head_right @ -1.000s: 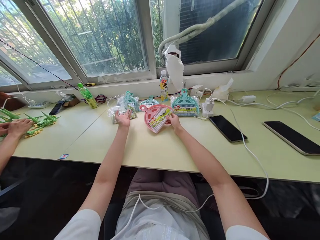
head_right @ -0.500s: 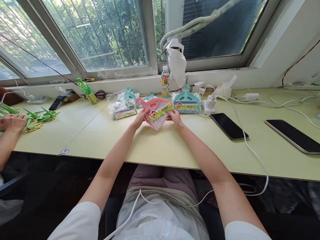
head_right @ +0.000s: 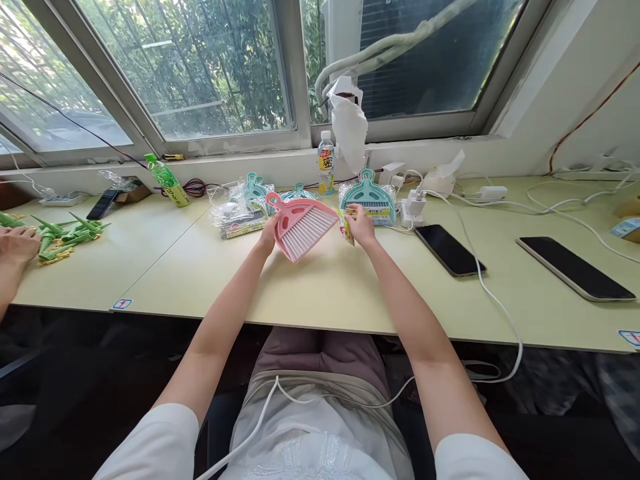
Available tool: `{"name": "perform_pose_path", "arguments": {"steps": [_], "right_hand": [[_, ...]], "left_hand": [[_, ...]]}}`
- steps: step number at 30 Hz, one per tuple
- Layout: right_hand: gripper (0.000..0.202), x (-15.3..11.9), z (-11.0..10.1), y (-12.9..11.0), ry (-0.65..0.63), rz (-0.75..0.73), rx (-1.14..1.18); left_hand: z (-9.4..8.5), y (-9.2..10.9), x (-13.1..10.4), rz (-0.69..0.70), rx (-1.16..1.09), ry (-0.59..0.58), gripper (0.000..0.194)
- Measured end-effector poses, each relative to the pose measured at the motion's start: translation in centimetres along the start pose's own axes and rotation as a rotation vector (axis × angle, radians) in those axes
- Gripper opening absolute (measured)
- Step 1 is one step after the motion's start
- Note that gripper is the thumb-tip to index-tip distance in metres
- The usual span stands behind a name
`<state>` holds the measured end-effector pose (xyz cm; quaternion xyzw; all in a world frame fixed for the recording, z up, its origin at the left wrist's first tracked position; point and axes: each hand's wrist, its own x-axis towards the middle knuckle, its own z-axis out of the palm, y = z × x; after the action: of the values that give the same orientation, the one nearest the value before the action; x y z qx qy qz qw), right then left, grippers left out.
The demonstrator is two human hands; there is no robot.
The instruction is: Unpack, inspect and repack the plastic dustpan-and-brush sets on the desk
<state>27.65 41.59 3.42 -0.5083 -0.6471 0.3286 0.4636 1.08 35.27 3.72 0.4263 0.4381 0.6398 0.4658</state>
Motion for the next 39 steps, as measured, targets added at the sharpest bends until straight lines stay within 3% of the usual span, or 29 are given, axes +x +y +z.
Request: {"name": "perform_pose_path", "arguments": {"steps": [4, 7, 11, 16, 19, 22, 28, 33, 39], "right_hand": [[0.037, -0.7, -0.8, -0.8, -0.029, -0.072, -0.468], [0.032, -0.5, -2.1, -0.8, -0.216, -0.020, -0.683], [0.034, 0.5, -4.2, 0.4, -0.513, 0.072, -0.771], [0.033, 1.7, -6.2, 1.4, -0.645, 0.122, -0.791], [0.031, 1.9, -6.6, 1.4, -0.625, 0.178, -0.824], [0.029, 1.7, -6.5, 1.2, -0.518, 0.178, -0.903], [0.039, 0.9, -4.5, 1.9, -0.265, -0.133, -0.737], [0.044, 0.0, -2.3, 3.3, -0.255, -0.376, -0.806], [0.048, -0.2, -1.5, 3.3, -0.275, -0.321, -0.896]], "left_hand": [[-0.5, -0.1, 0.5, -0.007, -0.034, 0.060, 0.033], [-0.9, -0.3, 0.8, -0.032, -0.036, 0.092, 0.030], [-1.0, -0.5, 0.9, -0.035, -0.015, 0.104, 0.030], [-0.6, -0.4, 0.5, -0.050, 0.049, 0.083, 0.031], [-0.5, -0.4, 0.4, -0.051, 0.076, 0.067, 0.031], [-0.4, -0.5, 0.5, -0.066, 0.110, 0.070, 0.033], [-0.2, -0.5, 0.2, -0.102, 0.189, 0.065, 0.040], [0.0, -0.5, 0.1, -0.103, 0.229, 0.065, 0.039], [0.4, -0.7, 0.1, -0.137, 0.210, 0.043, 0.033]]}}
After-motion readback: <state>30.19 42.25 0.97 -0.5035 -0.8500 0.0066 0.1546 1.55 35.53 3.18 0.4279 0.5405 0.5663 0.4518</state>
